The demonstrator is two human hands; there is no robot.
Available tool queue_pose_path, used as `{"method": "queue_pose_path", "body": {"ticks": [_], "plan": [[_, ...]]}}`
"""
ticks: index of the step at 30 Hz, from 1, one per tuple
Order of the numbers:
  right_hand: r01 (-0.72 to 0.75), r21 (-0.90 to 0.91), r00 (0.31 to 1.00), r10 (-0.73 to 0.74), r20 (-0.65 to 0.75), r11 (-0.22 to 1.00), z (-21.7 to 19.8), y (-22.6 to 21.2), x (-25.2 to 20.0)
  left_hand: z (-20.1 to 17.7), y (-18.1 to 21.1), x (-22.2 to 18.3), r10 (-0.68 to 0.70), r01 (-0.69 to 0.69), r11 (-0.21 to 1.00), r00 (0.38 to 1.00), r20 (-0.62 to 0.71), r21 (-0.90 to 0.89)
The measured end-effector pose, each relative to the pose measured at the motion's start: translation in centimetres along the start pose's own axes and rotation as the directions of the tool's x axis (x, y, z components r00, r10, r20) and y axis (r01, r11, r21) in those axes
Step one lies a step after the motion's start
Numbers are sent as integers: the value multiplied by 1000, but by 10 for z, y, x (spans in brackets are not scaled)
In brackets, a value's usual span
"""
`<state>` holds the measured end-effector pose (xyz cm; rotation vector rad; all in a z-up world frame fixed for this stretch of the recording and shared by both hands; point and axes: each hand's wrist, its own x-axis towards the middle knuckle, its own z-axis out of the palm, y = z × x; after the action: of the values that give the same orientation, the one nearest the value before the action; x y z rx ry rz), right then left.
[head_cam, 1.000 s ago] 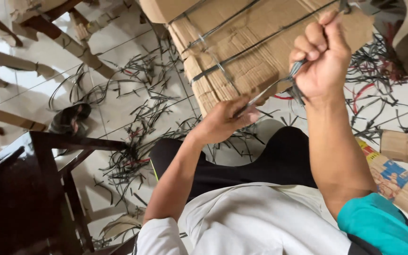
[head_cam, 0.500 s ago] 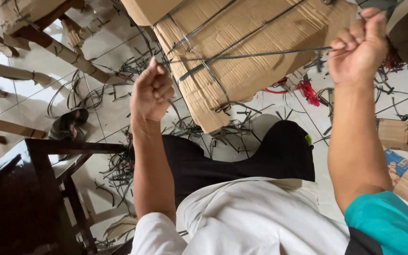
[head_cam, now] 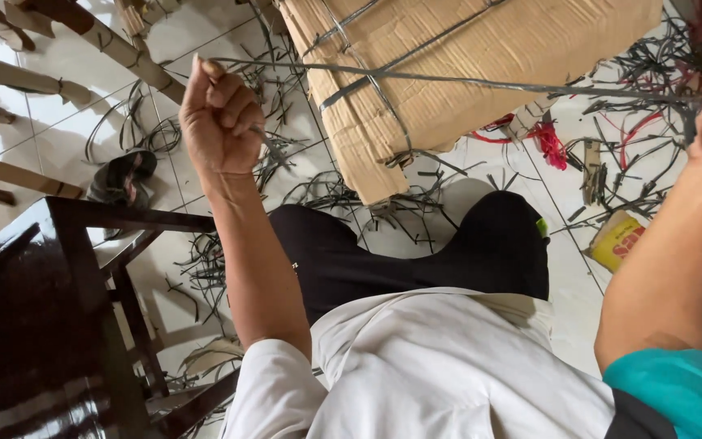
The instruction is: The person sits on the floor and bundles flattened cardboard pieces using black plastic straps. They wrap the straps around the cardboard, pull them tight, and tie knots by hand to secure the bundles.
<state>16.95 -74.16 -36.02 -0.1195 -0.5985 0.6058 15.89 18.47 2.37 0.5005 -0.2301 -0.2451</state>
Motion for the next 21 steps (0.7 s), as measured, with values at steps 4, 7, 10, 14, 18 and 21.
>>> {"method": "queue_pose_path", "body": {"ticks": [4,7,10,14,18,21], "plan": [[336,-620,936,-326,133,709,59,65,-18,-16,8,-6,48,-44,987,999,20,-152],[119,-407,898,-273,-346,906,66,79,-44,-30,12,-5,53,-50,983,998,14,-177],[298,-819,-143,-826,-546,490,149,175,-11,-42,13,-5,111,-100,963,993,29,-250],[48,-916,-218,-891,-398,398,283,277,206,-6,4,-16,175,-176,984,981,-81,-9],[-201,-900,-28,-920,-390,387,330,318,272,11,-2,-26,173,-153,980,972,-162,130],[-238,-910,180,-906,-383,338,341,339,298,5,-7,-31,140,-126,983,985,-100,136]]}}
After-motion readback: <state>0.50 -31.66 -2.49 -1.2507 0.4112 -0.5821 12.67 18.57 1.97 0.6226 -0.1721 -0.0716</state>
